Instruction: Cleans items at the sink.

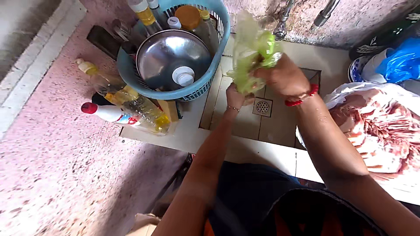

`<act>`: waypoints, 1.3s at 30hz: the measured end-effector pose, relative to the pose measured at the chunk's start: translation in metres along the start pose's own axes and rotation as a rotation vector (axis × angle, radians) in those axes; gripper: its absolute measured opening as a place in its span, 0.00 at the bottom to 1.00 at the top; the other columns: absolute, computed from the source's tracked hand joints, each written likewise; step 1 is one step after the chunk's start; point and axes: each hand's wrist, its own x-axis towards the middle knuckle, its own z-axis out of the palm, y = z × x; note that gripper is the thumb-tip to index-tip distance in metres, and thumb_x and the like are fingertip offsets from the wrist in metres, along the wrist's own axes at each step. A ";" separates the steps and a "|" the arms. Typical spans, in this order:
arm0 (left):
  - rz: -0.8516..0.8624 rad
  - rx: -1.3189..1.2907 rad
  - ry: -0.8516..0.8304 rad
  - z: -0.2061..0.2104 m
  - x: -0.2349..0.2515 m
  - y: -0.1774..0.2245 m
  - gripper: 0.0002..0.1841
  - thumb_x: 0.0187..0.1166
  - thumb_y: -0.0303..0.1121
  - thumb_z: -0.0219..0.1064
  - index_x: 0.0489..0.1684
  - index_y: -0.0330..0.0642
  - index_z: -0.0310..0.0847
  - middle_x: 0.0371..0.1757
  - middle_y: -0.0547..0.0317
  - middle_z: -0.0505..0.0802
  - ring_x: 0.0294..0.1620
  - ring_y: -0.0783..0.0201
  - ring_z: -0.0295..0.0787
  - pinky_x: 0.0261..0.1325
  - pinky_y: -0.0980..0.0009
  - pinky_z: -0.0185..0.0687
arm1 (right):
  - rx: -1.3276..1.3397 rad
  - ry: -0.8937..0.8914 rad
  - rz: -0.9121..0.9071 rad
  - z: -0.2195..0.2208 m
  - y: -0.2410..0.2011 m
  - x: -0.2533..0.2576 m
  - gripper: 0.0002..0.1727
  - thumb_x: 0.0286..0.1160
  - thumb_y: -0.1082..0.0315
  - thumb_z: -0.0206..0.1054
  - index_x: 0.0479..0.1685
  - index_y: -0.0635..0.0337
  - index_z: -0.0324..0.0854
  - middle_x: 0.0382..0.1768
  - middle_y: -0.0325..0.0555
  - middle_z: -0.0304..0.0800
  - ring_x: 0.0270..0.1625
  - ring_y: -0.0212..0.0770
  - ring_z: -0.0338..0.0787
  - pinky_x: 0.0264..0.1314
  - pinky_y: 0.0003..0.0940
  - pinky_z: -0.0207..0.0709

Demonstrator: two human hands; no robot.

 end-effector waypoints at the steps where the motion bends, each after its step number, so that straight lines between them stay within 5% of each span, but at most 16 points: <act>1: -0.051 -0.081 0.022 -0.004 0.006 -0.004 0.14 0.74 0.21 0.68 0.55 0.23 0.84 0.51 0.38 0.92 0.54 0.56 0.91 0.64 0.60 0.85 | 0.055 0.090 0.033 -0.012 0.012 -0.003 0.13 0.68 0.79 0.68 0.51 0.60 0.81 0.40 0.38 0.91 0.40 0.33 0.92 0.45 0.34 0.91; 5: -0.208 -0.412 0.109 -0.009 0.010 0.002 0.19 0.80 0.16 0.53 0.70 0.25 0.73 0.61 0.38 0.85 0.56 0.60 0.85 0.58 0.63 0.84 | 0.472 0.391 0.477 -0.020 0.097 -0.016 0.13 0.81 0.73 0.58 0.61 0.59 0.72 0.45 0.47 0.85 0.41 0.43 0.90 0.41 0.43 0.89; 7: -0.287 -0.555 0.137 0.003 0.000 0.013 0.20 0.86 0.19 0.45 0.75 0.29 0.69 0.64 0.41 0.84 0.59 0.61 0.84 0.62 0.61 0.83 | 0.663 0.318 0.739 0.000 0.133 -0.027 0.19 0.89 0.60 0.48 0.72 0.56 0.64 0.58 0.53 0.81 0.53 0.50 0.88 0.51 0.50 0.86; 9: -0.402 -0.652 0.127 0.014 -0.014 0.020 0.21 0.92 0.26 0.40 0.80 0.34 0.66 0.71 0.42 0.81 0.68 0.58 0.80 0.71 0.57 0.78 | 0.804 0.250 0.839 0.020 0.150 -0.032 0.24 0.92 0.51 0.40 0.73 0.54 0.66 0.55 0.55 0.86 0.48 0.50 0.91 0.45 0.46 0.88; 12: -0.599 -0.790 0.062 0.016 -0.027 0.016 0.22 0.96 0.39 0.35 0.75 0.42 0.69 0.64 0.50 0.84 0.62 0.59 0.81 0.64 0.56 0.80 | 0.786 0.133 0.746 0.016 0.157 -0.030 0.19 0.92 0.64 0.34 0.61 0.54 0.71 0.41 0.48 0.87 0.34 0.40 0.90 0.31 0.33 0.85; 15: -0.707 -0.789 -0.126 0.000 -0.027 0.007 0.21 0.97 0.43 0.33 0.69 0.44 0.69 0.54 0.52 0.87 0.52 0.59 0.86 0.54 0.58 0.85 | 0.522 -0.062 0.589 0.003 0.151 -0.028 0.27 0.80 0.83 0.41 0.77 0.54 0.60 0.49 0.48 0.86 0.42 0.42 0.90 0.39 0.40 0.88; 17: -0.723 -0.582 -0.170 -0.003 -0.023 0.012 0.17 0.96 0.38 0.39 0.69 0.43 0.70 0.52 0.52 0.86 0.48 0.60 0.85 0.49 0.60 0.84 | 0.375 -0.109 0.480 0.007 0.142 -0.024 0.36 0.73 0.86 0.53 0.84 0.55 0.56 0.51 0.53 0.88 0.44 0.46 0.93 0.39 0.44 0.90; 21: -0.482 -0.212 -0.230 -0.004 -0.017 0.021 0.23 0.95 0.28 0.43 0.88 0.32 0.57 0.79 0.37 0.77 0.76 0.55 0.76 0.79 0.62 0.69 | 0.304 -0.089 0.466 0.025 0.121 -0.030 0.32 0.77 0.81 0.53 0.83 0.56 0.60 0.54 0.55 0.86 0.44 0.46 0.91 0.40 0.43 0.88; 24: -0.308 -0.027 -0.245 0.003 -0.009 -0.009 0.22 0.93 0.29 0.48 0.83 0.29 0.66 0.75 0.31 0.81 0.76 0.46 0.78 0.80 0.54 0.70 | 0.560 -0.095 0.444 0.026 0.129 -0.035 0.33 0.70 0.71 0.60 0.80 0.51 0.60 0.52 0.50 0.86 0.42 0.45 0.91 0.40 0.43 0.89; 27: -0.468 -0.114 -0.358 -0.008 -0.032 0.020 0.15 0.93 0.31 0.47 0.69 0.38 0.72 0.50 0.52 0.86 0.46 0.67 0.83 0.50 0.70 0.81 | 0.546 -0.004 0.460 0.025 0.138 -0.034 0.33 0.74 0.75 0.63 0.82 0.52 0.61 0.50 0.53 0.87 0.41 0.46 0.90 0.37 0.43 0.88; 29: -0.554 -0.207 -0.523 -0.017 -0.032 0.023 0.12 0.92 0.30 0.50 0.65 0.41 0.73 0.41 0.59 0.87 0.34 0.70 0.83 0.36 0.71 0.82 | 0.548 0.075 0.461 0.015 0.147 -0.040 0.28 0.74 0.79 0.60 0.76 0.55 0.68 0.47 0.51 0.88 0.41 0.43 0.90 0.40 0.42 0.86; 31: -0.547 -0.175 -0.739 -0.028 -0.025 0.028 0.14 0.92 0.29 0.50 0.69 0.40 0.72 0.46 0.59 0.88 0.42 0.69 0.87 0.46 0.68 0.86 | 0.570 0.111 0.433 0.001 0.143 -0.054 0.23 0.70 0.82 0.58 0.67 0.61 0.73 0.42 0.48 0.89 0.40 0.40 0.90 0.43 0.40 0.87; 33: -0.410 -0.152 -0.939 -0.046 -0.012 0.036 0.26 0.83 0.27 0.59 0.82 0.38 0.65 0.63 0.54 0.88 0.58 0.65 0.88 0.63 0.65 0.85 | 0.614 0.171 0.407 -0.014 0.141 -0.072 0.22 0.70 0.83 0.59 0.66 0.65 0.73 0.43 0.49 0.90 0.42 0.41 0.91 0.47 0.41 0.88; 36: -0.257 -0.371 -0.965 -0.066 0.011 0.044 0.42 0.70 0.46 0.71 0.87 0.44 0.61 0.71 0.54 0.88 0.70 0.57 0.87 0.69 0.57 0.86 | 0.779 0.393 0.443 -0.029 0.149 -0.095 0.22 0.76 0.81 0.53 0.70 0.64 0.68 0.44 0.53 0.89 0.40 0.45 0.92 0.41 0.43 0.89; 38: -0.333 -0.603 -0.805 -0.053 0.016 0.033 0.32 0.83 0.55 0.60 0.84 0.48 0.70 0.61 0.59 0.94 0.61 0.57 0.93 0.63 0.54 0.89 | 0.834 0.560 0.548 -0.030 0.154 -0.104 0.19 0.83 0.77 0.50 0.72 0.61 0.67 0.41 0.53 0.88 0.35 0.46 0.91 0.32 0.43 0.86; 39: -0.452 -0.535 -0.715 -0.041 0.017 0.025 0.27 0.92 0.54 0.43 0.79 0.50 0.70 0.49 0.62 0.95 0.49 0.61 0.95 0.56 0.58 0.91 | 0.832 0.605 0.603 -0.029 0.153 -0.109 0.19 0.85 0.75 0.50 0.72 0.59 0.66 0.40 0.53 0.87 0.34 0.46 0.90 0.31 0.42 0.85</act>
